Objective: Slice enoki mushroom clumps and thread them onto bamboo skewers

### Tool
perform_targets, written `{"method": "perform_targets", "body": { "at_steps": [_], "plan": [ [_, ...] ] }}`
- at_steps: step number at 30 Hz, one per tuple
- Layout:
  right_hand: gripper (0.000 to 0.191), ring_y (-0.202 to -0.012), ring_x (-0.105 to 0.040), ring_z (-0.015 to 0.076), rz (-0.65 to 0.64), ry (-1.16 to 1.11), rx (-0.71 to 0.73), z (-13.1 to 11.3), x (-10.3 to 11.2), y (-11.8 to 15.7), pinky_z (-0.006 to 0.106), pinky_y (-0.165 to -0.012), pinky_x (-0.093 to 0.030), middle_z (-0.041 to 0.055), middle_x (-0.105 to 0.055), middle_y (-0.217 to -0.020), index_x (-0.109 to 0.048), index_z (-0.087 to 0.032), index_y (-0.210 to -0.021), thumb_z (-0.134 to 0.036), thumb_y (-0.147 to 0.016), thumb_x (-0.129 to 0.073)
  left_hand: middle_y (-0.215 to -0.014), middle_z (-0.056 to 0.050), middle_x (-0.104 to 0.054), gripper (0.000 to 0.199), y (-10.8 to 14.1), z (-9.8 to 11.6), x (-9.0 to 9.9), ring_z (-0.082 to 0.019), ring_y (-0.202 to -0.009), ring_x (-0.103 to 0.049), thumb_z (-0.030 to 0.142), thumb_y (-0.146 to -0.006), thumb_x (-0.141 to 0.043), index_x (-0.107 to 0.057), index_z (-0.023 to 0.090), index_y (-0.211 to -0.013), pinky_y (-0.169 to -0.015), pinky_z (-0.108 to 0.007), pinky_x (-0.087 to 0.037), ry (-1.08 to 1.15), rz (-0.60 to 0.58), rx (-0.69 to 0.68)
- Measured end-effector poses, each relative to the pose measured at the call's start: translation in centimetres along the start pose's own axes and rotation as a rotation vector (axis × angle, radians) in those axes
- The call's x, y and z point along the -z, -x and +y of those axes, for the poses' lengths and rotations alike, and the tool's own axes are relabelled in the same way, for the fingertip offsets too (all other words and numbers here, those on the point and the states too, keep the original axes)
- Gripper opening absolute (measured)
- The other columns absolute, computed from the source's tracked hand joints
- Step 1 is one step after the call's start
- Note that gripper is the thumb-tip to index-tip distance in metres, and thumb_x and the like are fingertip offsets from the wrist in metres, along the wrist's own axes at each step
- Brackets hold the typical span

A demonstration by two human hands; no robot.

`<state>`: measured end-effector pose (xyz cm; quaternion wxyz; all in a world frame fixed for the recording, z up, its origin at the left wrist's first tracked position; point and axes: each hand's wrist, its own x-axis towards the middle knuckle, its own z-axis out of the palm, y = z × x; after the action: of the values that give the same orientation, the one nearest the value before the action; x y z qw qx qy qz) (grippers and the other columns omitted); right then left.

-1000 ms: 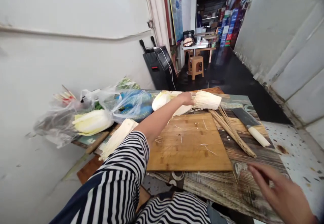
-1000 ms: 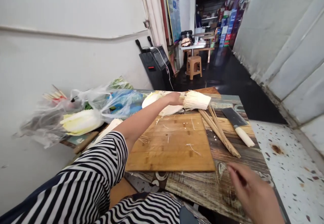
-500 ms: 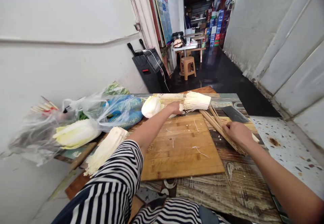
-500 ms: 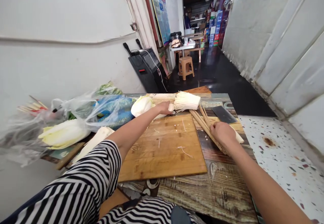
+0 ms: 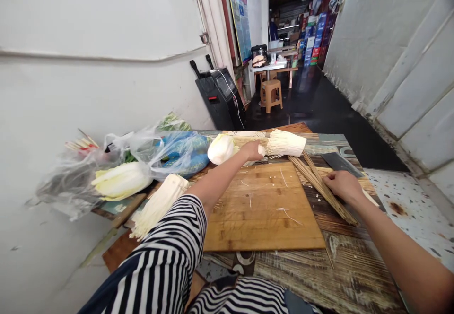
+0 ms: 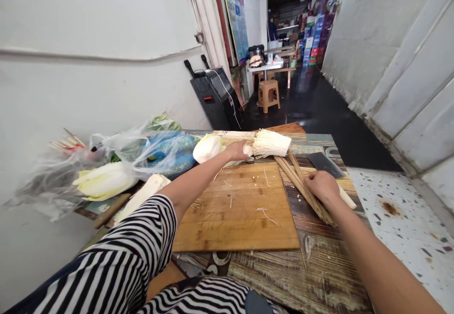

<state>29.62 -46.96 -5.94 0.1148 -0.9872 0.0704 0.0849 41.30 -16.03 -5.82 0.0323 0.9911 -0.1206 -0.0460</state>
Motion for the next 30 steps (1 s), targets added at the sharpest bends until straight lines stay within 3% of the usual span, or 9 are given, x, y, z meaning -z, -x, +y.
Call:
{"method": "perform_targets", "body": {
  "at_steps": [6,10,14,19,25,27,30],
  "plan": [
    [0.025,-0.077,-0.067,0.0268,0.033,-0.044,-0.019,-0.2,-0.3,-0.9,0.029,-0.061,-0.041,0.0134,-0.071,-0.073,-0.074,-0.016,-0.07,-0.031,-0.075,-0.054,-0.128,-0.014,-0.054,0.084,1.0,0.3,-0.3,-0.029,-0.115,-0.056,0.039,-0.07,-0.067,-0.032,0.015,-0.142,-0.094,-0.033,-0.045,0.003,0.102,-0.001],
    [0.025,-0.082,-0.067,0.0299,0.111,-0.086,-0.05,-0.5,-0.6,-1.1,0.032,-0.063,-0.042,0.017,-0.071,-0.082,-0.073,-0.015,-0.075,-0.031,-0.074,-0.055,-0.128,-0.015,-0.05,0.084,2.5,1.0,0.0,-0.03,-0.114,-0.055,0.036,-0.071,-0.065,-0.027,0.016,-0.144,-0.095,-0.036,-0.044,0.005,0.166,-0.039],
    [0.022,-0.078,-0.066,0.0303,0.205,-0.173,-0.064,-0.9,-1.1,-1.4,0.033,-0.063,-0.043,0.0167,-0.07,-0.078,-0.071,-0.015,-0.073,-0.031,-0.071,-0.056,-0.127,-0.013,-0.049,0.079,4.0,1.8,0.0,-0.03,-0.115,-0.053,0.028,-0.075,-0.06,-0.025,0.02,-0.145,-0.097,-0.038,-0.042,0.002,0.201,-0.103],
    [0.019,-0.071,-0.063,0.0275,0.417,-0.371,-0.087,-1.6,-0.9,-1.4,0.034,-0.065,-0.043,0.0129,-0.066,-0.069,-0.066,-0.016,-0.07,-0.029,-0.07,-0.053,-0.12,-0.014,-0.054,0.08,4.4,2.3,-0.6,-0.03,-0.112,-0.054,0.013,-0.074,-0.056,-0.024,0.017,-0.146,-0.096,-0.04,-0.042,0.027,0.209,-0.123],
    [0.022,-0.067,-0.057,0.0173,0.772,-0.719,-0.021,-1.9,1.0,-0.6,0.03,-0.071,-0.044,0.0073,-0.064,-0.074,-0.062,-0.015,-0.082,-0.031,-0.077,-0.048,-0.122,-0.013,-0.059,0.077,3.9,1.8,-0.1,-0.026,-0.11,-0.057,0.004,-0.076,-0.049,-0.025,0.018,-0.148,-0.096,-0.036,-0.043,0.16,0.188,-0.175],
    [0.021,-0.066,-0.055,0.0155,0.835,-0.83,0.019,-2.2,1.7,0.2,0.03,-0.071,-0.044,0.0056,-0.062,-0.074,-0.061,-0.016,-0.082,-0.033,-0.078,-0.049,-0.123,-0.012,-0.061,0.075,3.9,1.6,0.6,-0.024,-0.108,-0.059,0.004,-0.078,-0.048,-0.025,0.02,-0.148,-0.095,-0.035,-0.044,0.222,0.182,-0.183],
    [0.019,-0.064,-0.054,0.0138,0.831,-1.006,0.089,-2.7,2.2,2.7,0.029,-0.067,-0.045,0.0024,-0.06,-0.072,-0.059,-0.018,-0.083,-0.035,-0.079,-0.052,-0.131,-0.01,-0.057,0.071,4.5,1.4,2.1,-0.023,-0.113,-0.058,0.007,-0.083,-0.043,-0.021,0.021,-0.15,-0.098,-0.037,-0.043,0.307,0.226,-0.179]
  ]
}}
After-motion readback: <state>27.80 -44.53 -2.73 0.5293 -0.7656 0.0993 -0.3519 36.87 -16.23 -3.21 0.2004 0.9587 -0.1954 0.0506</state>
